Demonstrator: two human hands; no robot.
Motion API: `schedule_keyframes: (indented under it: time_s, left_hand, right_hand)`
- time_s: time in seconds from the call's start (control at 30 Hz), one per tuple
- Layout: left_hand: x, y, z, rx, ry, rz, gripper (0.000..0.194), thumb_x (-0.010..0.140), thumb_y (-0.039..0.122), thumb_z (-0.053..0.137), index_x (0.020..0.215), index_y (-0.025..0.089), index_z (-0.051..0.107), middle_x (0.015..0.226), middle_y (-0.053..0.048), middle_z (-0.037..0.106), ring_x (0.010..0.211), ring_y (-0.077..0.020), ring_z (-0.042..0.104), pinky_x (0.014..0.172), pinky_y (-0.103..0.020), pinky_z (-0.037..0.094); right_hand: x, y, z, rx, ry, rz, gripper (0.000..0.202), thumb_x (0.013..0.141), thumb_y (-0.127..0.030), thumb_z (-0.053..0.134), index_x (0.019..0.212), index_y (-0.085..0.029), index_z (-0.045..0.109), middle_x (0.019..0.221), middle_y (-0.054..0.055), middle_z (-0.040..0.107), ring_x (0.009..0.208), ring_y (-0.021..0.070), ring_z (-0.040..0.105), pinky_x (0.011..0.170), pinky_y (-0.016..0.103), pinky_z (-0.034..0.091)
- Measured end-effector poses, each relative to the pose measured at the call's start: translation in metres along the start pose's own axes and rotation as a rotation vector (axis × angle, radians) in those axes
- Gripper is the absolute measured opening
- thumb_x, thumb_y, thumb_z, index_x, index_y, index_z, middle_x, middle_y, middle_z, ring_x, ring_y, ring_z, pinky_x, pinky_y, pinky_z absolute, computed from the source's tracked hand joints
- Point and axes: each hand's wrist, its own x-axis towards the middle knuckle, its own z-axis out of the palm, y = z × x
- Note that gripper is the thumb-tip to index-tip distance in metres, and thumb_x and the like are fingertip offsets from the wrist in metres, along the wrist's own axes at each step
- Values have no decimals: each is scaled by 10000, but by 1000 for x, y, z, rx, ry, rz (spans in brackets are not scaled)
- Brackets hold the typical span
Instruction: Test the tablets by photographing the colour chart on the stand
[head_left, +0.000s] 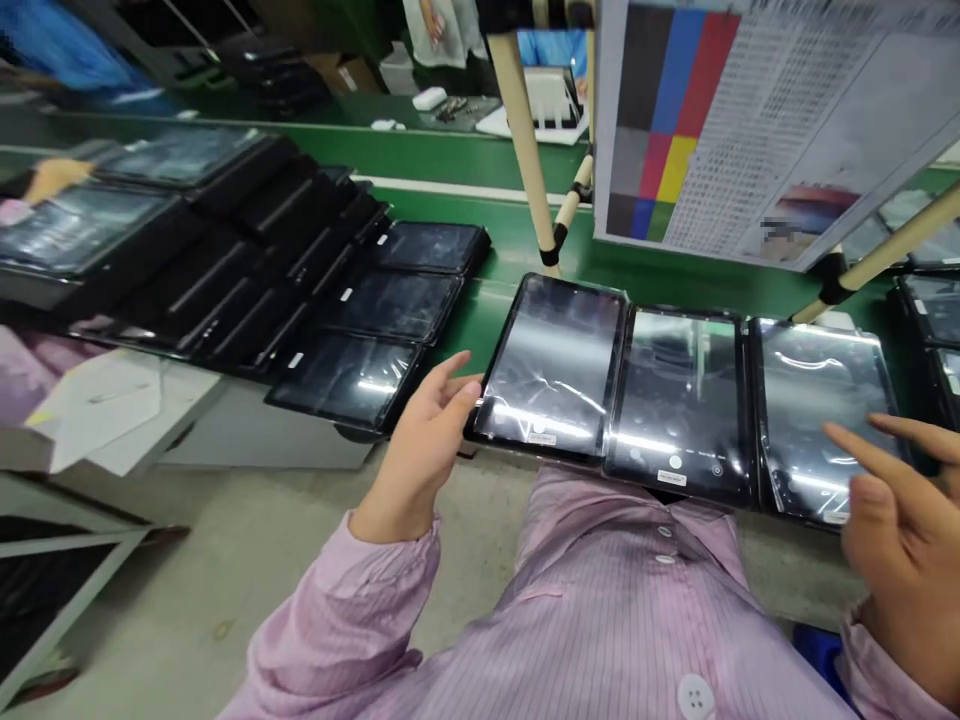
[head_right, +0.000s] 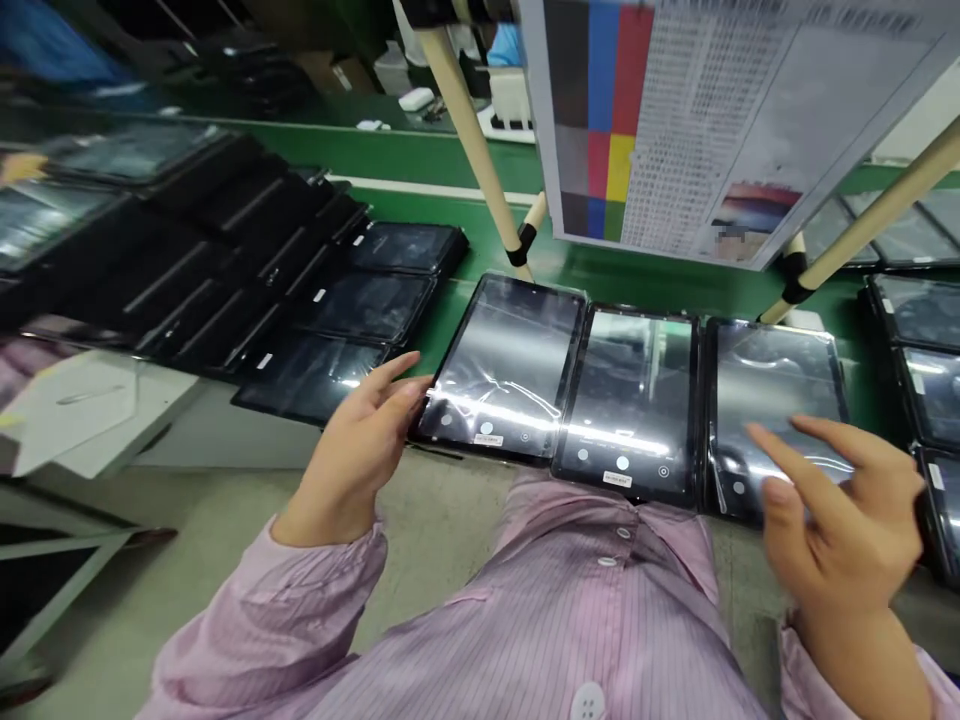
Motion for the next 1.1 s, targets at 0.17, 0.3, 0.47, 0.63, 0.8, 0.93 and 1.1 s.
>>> schedule_keyframes:
  time_s: [0.17, 0.3, 0.47, 0.63, 0.8, 0.93, 1.1]
  left_hand:
    - [-1, 31, 21, -305, -237, -171, 535, 782, 478, 859, 1209, 165, 780, 950, -77, 816, 767, -220, 756, 642, -292, 585]
    - [-6, 46, 22, -351, -275, -138, 573, 714, 451, 929, 1175, 139, 795, 900, -92, 818, 773, -234, 772, 625, -282, 584]
    - [-35, 58, 24, -572, -376, -3, 626, 785, 487, 908, 1318, 206, 738, 1100, -92, 824, 926, -251, 797, 771, -319, 633]
    - [-45, 58, 61, -738, -544, -6, 622, 754, 476, 930, 1309, 279, 731, 1204, -64, 804, 1129, -306, 770, 968, -436, 631]
    - [-36, 37, 99, -705, -316, 340, 434, 880, 477, 821, 1274, 304, 770, 1319, -43, 771, 1253, -269, 716, 1083, -374, 561]
    - [-31, 21, 112, -286, -193, 843, 755, 932, 576, 742, 1595, 300, 510, 1541, -126, 603, 1365, -319, 624, 1145, -450, 515]
    - [-38, 20, 114, 288, -5, 1079, 1247, 808, 706, 814, 1736, 272, 104, 1600, -220, 415, 1449, -407, 476, 1189, -590, 434]
  right_hand:
    - [54, -38, 32, 165, -72, -176, 282, 1003, -219, 645, 1264, -287, 729, 1274, 118, 691, 1122, 322, 688, 957, 507, 472]
    - [78, -55, 60, 223, -148, -179, 301, 1072, -352, 551, 1306, -244, 705, 1302, 139, 702, 1169, 336, 696, 992, 571, 509]
    - [81, -63, 72, 490, -238, -41, 679, 1082, -509, 505, 1689, -261, 327, 1404, 157, 691, 1216, 324, 716, 944, 504, 624]
    - [81, -87, 74, 1127, 131, 249, 683, 1049, -490, 566, 1673, -288, 375, 1612, 97, 540, 1467, 293, 558, 1204, 516, 509]
    - [89, -95, 87, 1526, 197, 808, 555, 879, -772, 673, 1132, -288, 772, 1147, 24, 807, 1261, 296, 716, 1174, 541, 551]
    - [100, -76, 94, 1598, 100, 917, 752, 659, -940, 728, 990, -267, 788, 1093, 48, 819, 1158, 337, 759, 1063, 543, 633]
    - [106, -65, 94, 1546, 116, 855, 738, 723, -926, 693, 1059, -274, 773, 1220, 36, 793, 1352, 331, 659, 1133, 552, 588]
